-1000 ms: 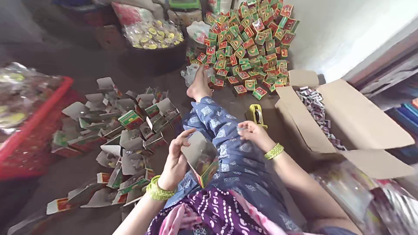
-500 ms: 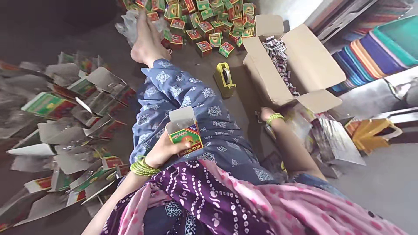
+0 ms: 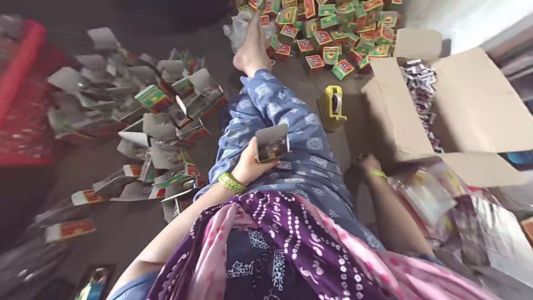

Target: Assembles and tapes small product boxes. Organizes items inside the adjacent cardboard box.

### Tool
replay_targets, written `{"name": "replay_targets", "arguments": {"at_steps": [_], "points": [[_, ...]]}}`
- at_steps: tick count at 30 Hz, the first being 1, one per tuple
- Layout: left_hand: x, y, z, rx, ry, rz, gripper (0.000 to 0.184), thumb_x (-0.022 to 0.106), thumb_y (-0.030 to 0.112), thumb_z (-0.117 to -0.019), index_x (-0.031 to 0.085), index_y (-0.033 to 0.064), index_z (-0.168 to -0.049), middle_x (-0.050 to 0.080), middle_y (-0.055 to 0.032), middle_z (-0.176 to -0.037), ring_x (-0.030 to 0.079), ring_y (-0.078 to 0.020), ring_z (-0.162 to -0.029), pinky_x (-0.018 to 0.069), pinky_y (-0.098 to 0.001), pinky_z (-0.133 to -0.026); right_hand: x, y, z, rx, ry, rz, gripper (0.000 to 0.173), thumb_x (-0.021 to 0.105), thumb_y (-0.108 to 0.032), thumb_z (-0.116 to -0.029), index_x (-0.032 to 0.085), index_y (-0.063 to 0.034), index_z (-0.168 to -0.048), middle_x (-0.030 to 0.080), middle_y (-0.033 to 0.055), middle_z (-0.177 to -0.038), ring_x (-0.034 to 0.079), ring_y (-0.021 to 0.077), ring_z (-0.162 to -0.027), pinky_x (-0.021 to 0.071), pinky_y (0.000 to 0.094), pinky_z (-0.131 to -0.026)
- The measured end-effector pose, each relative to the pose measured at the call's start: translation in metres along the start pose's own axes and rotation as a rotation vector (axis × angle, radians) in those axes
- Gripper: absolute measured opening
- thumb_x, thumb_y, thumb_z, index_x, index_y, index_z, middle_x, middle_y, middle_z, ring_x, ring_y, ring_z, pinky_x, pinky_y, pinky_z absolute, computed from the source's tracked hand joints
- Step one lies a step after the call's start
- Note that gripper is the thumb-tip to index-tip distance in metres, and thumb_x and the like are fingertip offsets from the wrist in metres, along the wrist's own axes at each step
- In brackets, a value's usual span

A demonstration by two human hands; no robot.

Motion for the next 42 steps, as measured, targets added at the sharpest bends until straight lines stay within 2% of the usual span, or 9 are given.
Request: {"name": "replay_targets", "arguments": {"at_steps": [2, 7, 9, 13, 18, 26, 29, 34, 42], "points": [[0.002, 0.002, -0.002, -0.007, -0.036, 0.0, 0.084, 0.091, 0.016, -0.0751, 0.044, -0.0049, -0.142, 0.067, -0.0097, -0.128, 0.065, -0.0136, -0.118, 0.0536, -0.0348, -0.107, -0.006, -0.028, 0.004, -0.107, -0.002, -0.162, 0.059, 0.074, -0.024, -0.0917, 0.053, 0.0027, -0.141, 0.062, 0.0302, -0.13, 0.061, 0.0432, -0.122, 0.0467, 0.0612, -0.104], [0.002, -0.004, -0.003, -0.051, -0.055, -0.001, 0.089, 0.092, 0.016, -0.074, 0.041, -0.0059, -0.144, 0.067, -0.0101, -0.127, 0.065, -0.0135, -0.119, 0.0536, -0.0347, -0.107, -0.049, -0.139, 0.077, -0.565, -0.089, -0.776, 0.05, 0.057, -0.006, -0.1014, 0.049, -0.0095, -0.15, 0.057, 0.0147, -0.142, 0.068, 0.0216, -0.113, 0.0604, 0.0393, -0.093], [0.002, -0.006, -0.003, -0.033, -0.041, 0.011, 0.089, 0.093, 0.017, -0.0717, 0.044, -0.0057, -0.142, 0.068, -0.01, -0.126, 0.066, -0.0144, -0.118, 0.0538, -0.0352, -0.107, -0.072, -0.18, 0.131, -0.791, -0.175, -0.868, 0.053, 0.062, -0.009, -0.0994, 0.049, -0.0102, -0.151, 0.066, 0.0127, -0.129, 0.072, 0.0215, -0.102, 0.0634, 0.0398, -0.086], [0.001, -0.003, -0.003, 0.01, -0.002, 0.06, 0.08, 0.094, 0.013, -0.0696, 0.051, -0.0048, -0.135, 0.071, -0.0084, -0.119, 0.069, -0.0157, -0.112, 0.0572, -0.0373, -0.103, -0.083, -0.234, 0.217, -1.129, -0.286, -0.833, 0.032, 0.077, -0.009, -0.0899, 0.061, -0.002, -0.117, 0.075, 0.006, -0.088, 0.074, 0.0184, -0.075, 0.0664, 0.0373, -0.07], [-0.002, 0.001, 0.0, 0.043, 0.012, -0.054, 0.075, 0.094, 0.024, -0.0701, 0.056, -0.0047, -0.129, 0.073, -0.0074, -0.114, 0.07, -0.011, -0.108, 0.057, -0.0337, -0.101, -0.055, -0.263, 0.251, -1.319, -0.067, -0.464, 0.016, 0.071, -0.024, -0.0956, 0.077, -0.0106, -0.101, 0.075, -0.0021, -0.09, 0.07, 0.0016, -0.082, 0.0607, 0.0221, -0.076], [-0.002, 0.0, 0.001, 0.023, -0.022, -0.282, 0.074, 0.09, 0.04, -0.0735, 0.061, -0.0016, -0.127, 0.072, -0.011, -0.115, 0.067, -0.0141, -0.111, 0.0535, -0.0367, -0.103, -0.037, -0.274, 0.263, -1.356, 0.127, -0.332, 0.022, 0.066, -0.03, -0.0995, 0.074, -0.009, -0.098, 0.074, 0.0008, -0.086, 0.071, 0.0087, -0.081, 0.06, 0.029, -0.077], [-0.003, -0.002, 0.001, 0.003, -0.016, -0.279, 0.069, 0.087, 0.033, -0.0754, 0.06, -0.0023, -0.128, 0.072, -0.0116, -0.113, 0.068, -0.0137, -0.11, 0.0538, -0.0355, -0.101, -0.032, -0.274, 0.273, -1.522, 0.194, -0.218, 0.025, 0.059, -0.024, -0.1025, 0.078, -0.0092, -0.103, 0.077, 0.0025, -0.097, 0.072, 0.0144, -0.096, 0.0573, 0.0324, -0.091], [-0.002, -0.003, 0.001, 0.005, -0.011, -0.259, 0.06, 0.082, 0.029, -0.0802, 0.06, -0.0022, -0.126, 0.072, -0.0088, -0.109, 0.069, -0.0106, -0.105, 0.0553, -0.0346, -0.098, -0.02, -0.275, 0.28, -1.69, 0.253, 0.054, 0.027, 0.054, -0.024, -0.1033, 0.076, -0.0074, -0.098, 0.072, 0.01, -0.115, 0.067, 0.0268, -0.103, 0.0572, 0.0385, -0.085], [0.002, -0.006, 0.0, 0.037, -0.059, -0.237, 0.064, 0.08, 0.026, -0.0832, 0.054, -0.0054, -0.133, 0.07, -0.0103, -0.117, 0.066, -0.0099, -0.113, 0.0521, -0.0315, -0.104, -0.006, -0.275, 0.269, -1.793, 0.153, 0.218, 0.036, 0.049, -0.033, -0.1056, 0.072, -0.0091, -0.092, 0.067, 0.0079, -0.096, 0.062, 0.0287, -0.096, 0.0515, 0.0461, -0.08]]}}
Point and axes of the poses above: each hand's wrist, its own z-axis away from the middle knuckle, its own x-axis out of the palm, y = z × x, the point moved 6 cm from there along -z, towards the middle knuckle
